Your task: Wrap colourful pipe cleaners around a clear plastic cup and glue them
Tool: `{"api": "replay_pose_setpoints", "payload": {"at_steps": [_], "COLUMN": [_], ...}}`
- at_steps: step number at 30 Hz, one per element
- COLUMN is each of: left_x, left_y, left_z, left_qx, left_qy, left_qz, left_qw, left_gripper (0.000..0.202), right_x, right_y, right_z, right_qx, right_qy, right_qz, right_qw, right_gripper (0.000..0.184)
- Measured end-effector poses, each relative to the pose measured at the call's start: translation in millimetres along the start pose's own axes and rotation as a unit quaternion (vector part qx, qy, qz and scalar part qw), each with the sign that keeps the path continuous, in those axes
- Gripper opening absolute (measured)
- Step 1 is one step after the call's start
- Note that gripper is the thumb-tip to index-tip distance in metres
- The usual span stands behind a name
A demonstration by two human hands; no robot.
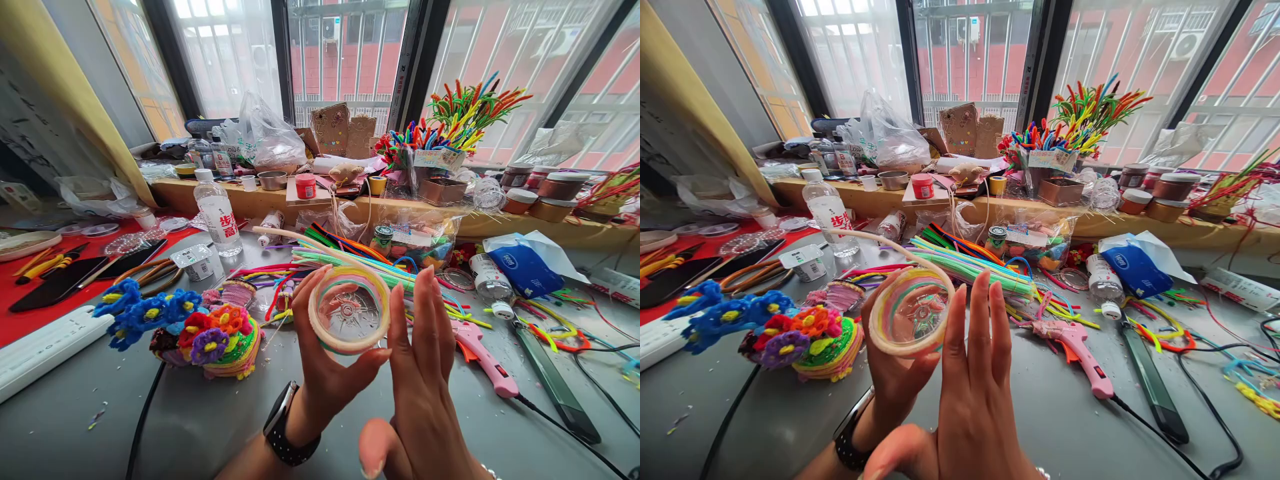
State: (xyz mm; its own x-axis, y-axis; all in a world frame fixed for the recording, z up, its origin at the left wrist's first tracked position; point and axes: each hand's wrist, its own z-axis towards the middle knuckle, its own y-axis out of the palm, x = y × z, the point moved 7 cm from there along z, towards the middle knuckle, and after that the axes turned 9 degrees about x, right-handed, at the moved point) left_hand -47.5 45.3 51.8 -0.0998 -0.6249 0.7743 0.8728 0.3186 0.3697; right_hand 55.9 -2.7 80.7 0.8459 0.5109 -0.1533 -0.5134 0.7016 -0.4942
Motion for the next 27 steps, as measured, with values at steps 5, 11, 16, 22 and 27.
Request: {"api": "replay_pose_setpoints", "payload": {"at_steps": [5, 11, 16, 22, 27], "left_x": [-17, -30, -37, -34, -37], "left_y": [14.9, 26.3, 34.5, 44.6, 46.9], "left_z": [0, -3, -16, -25, -25], "left_qx": [-0.074, -0.118, -0.172, -0.228, -0.221], "left_qy": [-0.173, -0.296, -0.432, -0.494, -0.492], "left_qz": [-0.107, -0.178, -0.215, -0.274, -0.249], "left_qw": [0.976, 0.931, 0.859, 0.793, 0.804], "left_gripper": [0.051, 0.058, 0.069, 0.06, 0.059], "right_x": [9, 47, 65, 61, 62], "right_y": [4, -3, -12, -12, -17], "right_z": [2, 23, 34, 34, 37], "right_qx": [-0.031, -0.083, -0.105, -0.097, -0.065], "right_qy": [0.007, 0.012, -0.019, -0.055, -0.059], "right_qz": [0.043, 0.115, 0.147, 0.151, 0.141], "right_qw": [0.999, 0.99, 0.983, 0.982, 0.986], "right_gripper": [0.085, 0.068, 0.076, 0.063, 0.042]}}
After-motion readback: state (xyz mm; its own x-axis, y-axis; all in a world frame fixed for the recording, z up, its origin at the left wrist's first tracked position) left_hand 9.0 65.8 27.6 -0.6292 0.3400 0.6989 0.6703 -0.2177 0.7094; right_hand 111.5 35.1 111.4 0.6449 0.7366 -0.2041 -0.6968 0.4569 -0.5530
